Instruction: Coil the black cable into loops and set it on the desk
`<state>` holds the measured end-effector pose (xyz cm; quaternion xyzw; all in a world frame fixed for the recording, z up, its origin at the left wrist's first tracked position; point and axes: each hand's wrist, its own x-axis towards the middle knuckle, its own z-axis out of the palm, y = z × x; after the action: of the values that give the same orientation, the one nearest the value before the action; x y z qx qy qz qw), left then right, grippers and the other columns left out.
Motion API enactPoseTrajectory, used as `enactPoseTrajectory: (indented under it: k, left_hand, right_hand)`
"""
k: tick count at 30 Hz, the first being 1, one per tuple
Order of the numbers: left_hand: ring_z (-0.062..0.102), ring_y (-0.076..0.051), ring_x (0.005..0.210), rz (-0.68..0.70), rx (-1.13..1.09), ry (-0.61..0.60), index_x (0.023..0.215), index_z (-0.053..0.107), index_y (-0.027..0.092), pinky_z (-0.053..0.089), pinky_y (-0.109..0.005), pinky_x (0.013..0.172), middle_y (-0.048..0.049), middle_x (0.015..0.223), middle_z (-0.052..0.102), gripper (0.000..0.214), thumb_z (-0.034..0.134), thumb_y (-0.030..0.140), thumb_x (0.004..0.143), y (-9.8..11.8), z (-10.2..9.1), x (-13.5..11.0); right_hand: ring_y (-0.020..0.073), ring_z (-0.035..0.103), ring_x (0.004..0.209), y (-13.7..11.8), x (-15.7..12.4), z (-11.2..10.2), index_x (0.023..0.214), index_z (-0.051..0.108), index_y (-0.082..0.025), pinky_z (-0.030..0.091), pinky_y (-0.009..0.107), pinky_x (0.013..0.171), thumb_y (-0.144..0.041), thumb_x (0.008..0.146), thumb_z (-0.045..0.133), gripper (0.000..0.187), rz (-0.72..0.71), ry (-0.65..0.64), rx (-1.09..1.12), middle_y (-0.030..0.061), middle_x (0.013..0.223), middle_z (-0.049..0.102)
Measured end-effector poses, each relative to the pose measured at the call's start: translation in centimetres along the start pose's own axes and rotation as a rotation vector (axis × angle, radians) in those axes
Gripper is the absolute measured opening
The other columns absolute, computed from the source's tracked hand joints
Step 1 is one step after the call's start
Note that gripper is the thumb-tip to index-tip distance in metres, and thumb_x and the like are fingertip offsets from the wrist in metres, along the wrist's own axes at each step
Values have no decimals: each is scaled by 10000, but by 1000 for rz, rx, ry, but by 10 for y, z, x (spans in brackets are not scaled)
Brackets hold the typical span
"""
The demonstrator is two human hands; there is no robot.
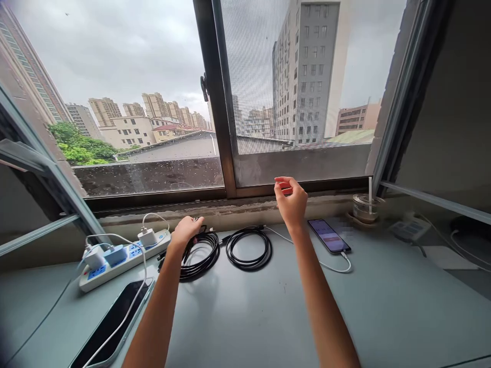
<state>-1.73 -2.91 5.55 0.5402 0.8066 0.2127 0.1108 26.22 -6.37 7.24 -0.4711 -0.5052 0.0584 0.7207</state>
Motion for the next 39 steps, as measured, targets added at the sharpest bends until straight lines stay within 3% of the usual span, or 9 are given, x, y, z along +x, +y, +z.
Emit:
enactPoseTrajectory:
  k: [6, 11, 13, 17, 19, 23, 29, 35, 39]
  left_hand:
    - [650, -292, 711, -24, -279, 226, 775, 504, 195, 454, -362, 660, -60, 565, 611, 78, 502, 262, 735, -18, -29, 1]
    - [564, -162, 423, 91, -623, 351, 838, 379, 220, 463, -285, 520, 32, 556, 571, 142, 497, 264, 775, -8, -56, -14]
    - [548, -133, 411, 188, -819, 409, 841, 364, 217, 467, -258, 506, 61, 530, 544, 137, 484, 242, 779, 3, -64, -25]
    - [499, -108, 371, 568, -1407, 559, 799, 358, 218, 473, -248, 488, 111, 438, 470, 197, 545, 229, 739, 29, -64, -49]
    - [515, -109, 386, 677, -1460, 463, 785, 349, 218, 478, -249, 506, 108, 431, 482, 223, 567, 239, 741, 41, -57, -59]
    - [597, -125, 483, 706, -1444, 170, 808, 331, 218, 486, -250, 588, 76, 489, 566, 277, 599, 256, 751, 60, -42, -77]
    - [640, -130, 698, 897, -1220, -215, 835, 414, 205, 502, -253, 709, 23, 710, 626, 284, 668, 282, 734, 77, -30, -116]
    - [582, -129, 892, 988, -1211, -254, 967, 508, 216, 470, -223, 797, -13, 944, 595, 276, 660, 237, 738, 94, -7, -147]
    - [574, -120, 853, 886, -1303, -281, 863, 553, 192, 457, -202, 780, -9, 878, 599, 193, 657, 308, 749, 98, -5, -147]
  right_hand:
    - [131, 575, 521, -15, -1, -7, 909, 665, -143, 438, 176, 303, -380, 751, 576, 298, 53, -18, 101, 36, 758, 612]
    - [116, 559, 463, -30, -8, -3, 956, 652, -162, 402, 171, 306, -435, 767, 584, 339, 67, -144, 115, 20, 735, 618]
    - [105, 548, 445, -37, -14, 2, 998, 637, -176, 397, 174, 339, -470, 781, 584, 370, 60, -226, 122, 9, 720, 622]
    - [88, 534, 458, -51, -29, 12, 946, 647, -196, 390, 183, 423, -502, 825, 551, 343, 4, -384, 123, -7, 696, 627]
    - [95, 541, 490, -58, -36, 15, 851, 662, -194, 386, 190, 451, -509, 840, 531, 341, -17, -457, 111, -3, 694, 633]
    - [129, 588, 641, -69, -41, 12, 838, 684, -203, 417, 206, 539, -527, 864, 484, 382, -27, -516, 120, 6, 765, 656]
    - [154, 592, 680, -69, -36, 12, 735, 672, -173, 446, 217, 561, -614, 828, 460, 498, 116, -546, 307, 25, 698, 632]
    - [117, 535, 544, -66, -29, 10, 756, 654, -152, 403, 200, 481, -546, 762, 577, 401, 325, -506, 583, 10, 635, 588]
    - [129, 577, 656, -64, -27, 7, 802, 675, -151, 449, 207, 600, -379, 759, 559, 260, 268, -553, 582, 10, 693, 619]
